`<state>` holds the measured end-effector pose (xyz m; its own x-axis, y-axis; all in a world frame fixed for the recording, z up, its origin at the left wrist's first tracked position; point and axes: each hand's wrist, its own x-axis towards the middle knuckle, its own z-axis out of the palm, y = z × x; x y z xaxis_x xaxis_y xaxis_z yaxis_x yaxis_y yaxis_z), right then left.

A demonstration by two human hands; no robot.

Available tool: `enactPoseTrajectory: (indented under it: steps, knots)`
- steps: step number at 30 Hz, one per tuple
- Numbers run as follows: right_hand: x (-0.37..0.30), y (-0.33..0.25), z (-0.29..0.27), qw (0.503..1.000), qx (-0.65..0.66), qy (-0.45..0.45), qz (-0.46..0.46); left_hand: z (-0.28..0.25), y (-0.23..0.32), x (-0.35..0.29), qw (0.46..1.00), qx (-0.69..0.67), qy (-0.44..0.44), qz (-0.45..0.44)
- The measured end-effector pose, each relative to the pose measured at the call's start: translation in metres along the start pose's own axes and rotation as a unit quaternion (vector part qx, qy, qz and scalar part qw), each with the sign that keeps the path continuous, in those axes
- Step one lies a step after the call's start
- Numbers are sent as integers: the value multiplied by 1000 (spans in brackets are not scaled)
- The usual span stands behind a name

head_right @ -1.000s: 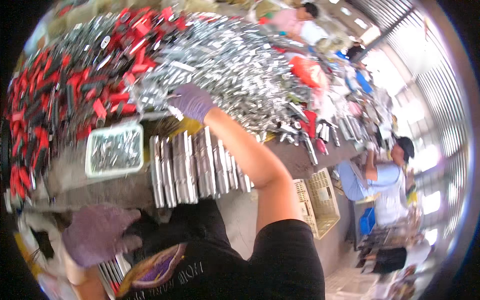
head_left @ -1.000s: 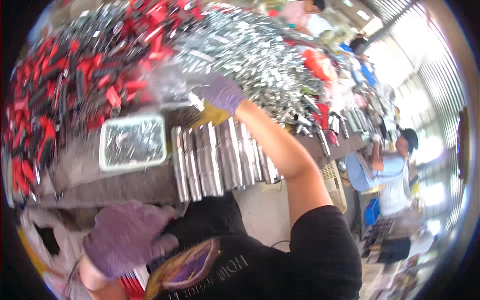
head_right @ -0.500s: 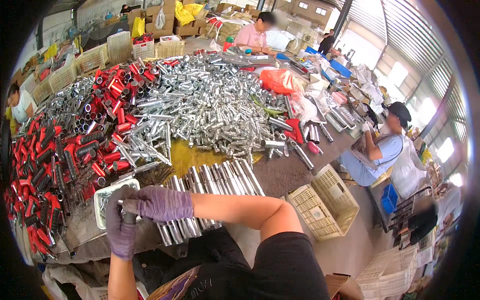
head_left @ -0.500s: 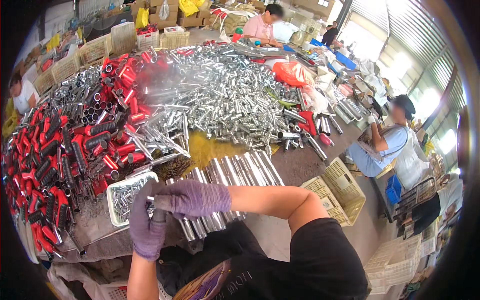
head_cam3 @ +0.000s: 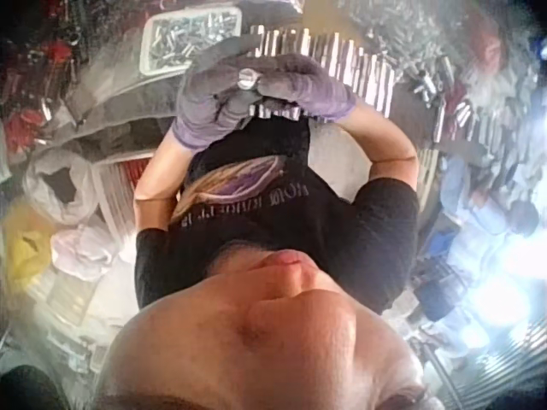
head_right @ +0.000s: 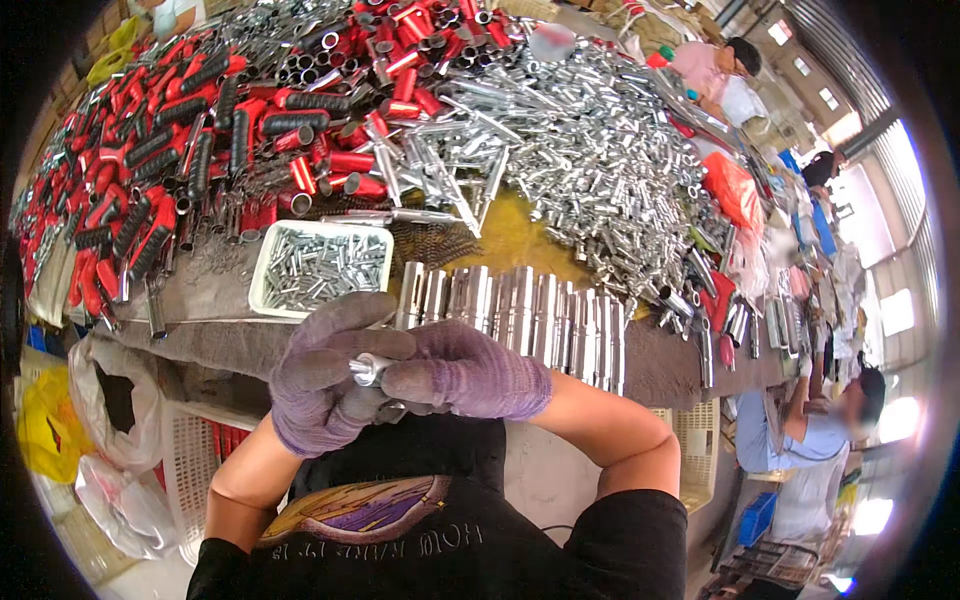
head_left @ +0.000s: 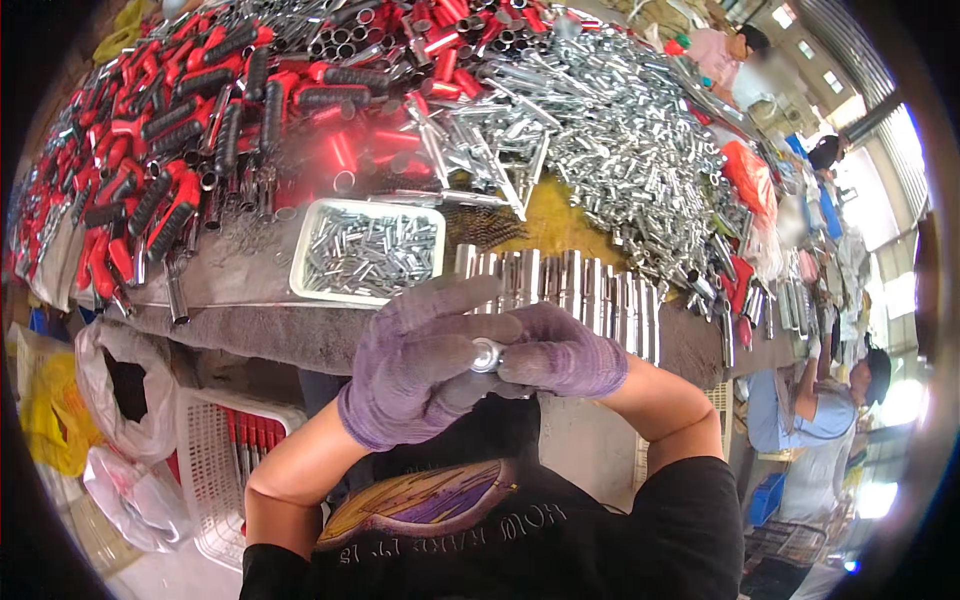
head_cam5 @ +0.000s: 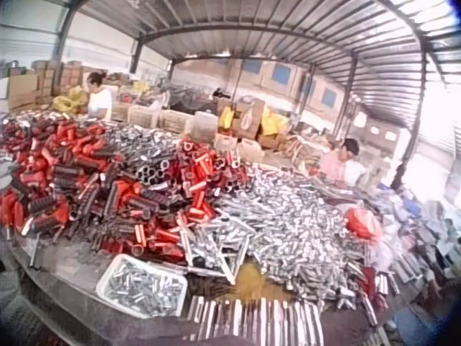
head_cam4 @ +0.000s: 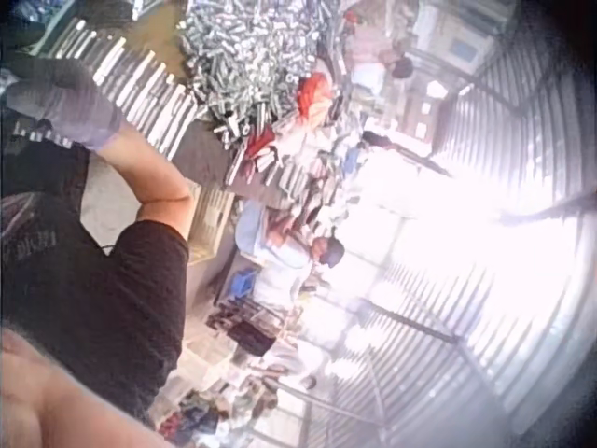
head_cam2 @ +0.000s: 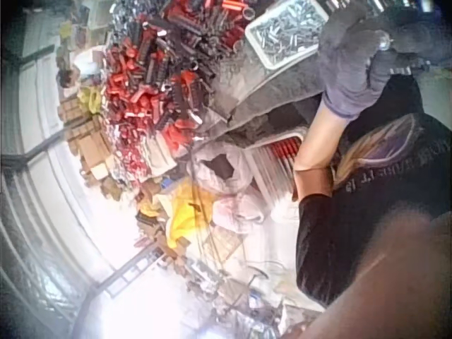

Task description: The person assembles metal parts by taking metal tubes, inserting metal pins and inner rods into them by hand, and lining up the assembled tubes on the workbench.

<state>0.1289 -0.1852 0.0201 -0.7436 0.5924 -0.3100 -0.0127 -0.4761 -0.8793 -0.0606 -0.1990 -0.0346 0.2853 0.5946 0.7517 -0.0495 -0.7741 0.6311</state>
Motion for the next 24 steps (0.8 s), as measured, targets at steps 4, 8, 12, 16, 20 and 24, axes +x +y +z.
enactPoseTrajectory:
  steps: [4, 8, 12, 16, 20, 24]
  knots:
    - [5, 10, 0, 1000, -13, 18, -8, -4, -2, -2, 1000, -7, 11, 19]
    - [21, 13, 0, 999, 3, 42, 10, -9, -18, -2, 1000, 4, 12, 20]
    - [36, 16, -7, 998, 27, 8, 57, -7, -26, -11, 994, -68, 72, -41]
    - [50, 11, -3, 995, 8, -44, 85, -25, -15, 1, 998, 0, 36, -43]
    - [64, 4, -4, 996, -10, -51, 74, -22, -32, -12, 995, -25, 96, -14]
    - [73, -3, -3, 992, -43, -15, 120, -36, -38, -7, 998, 19, 55, -24]
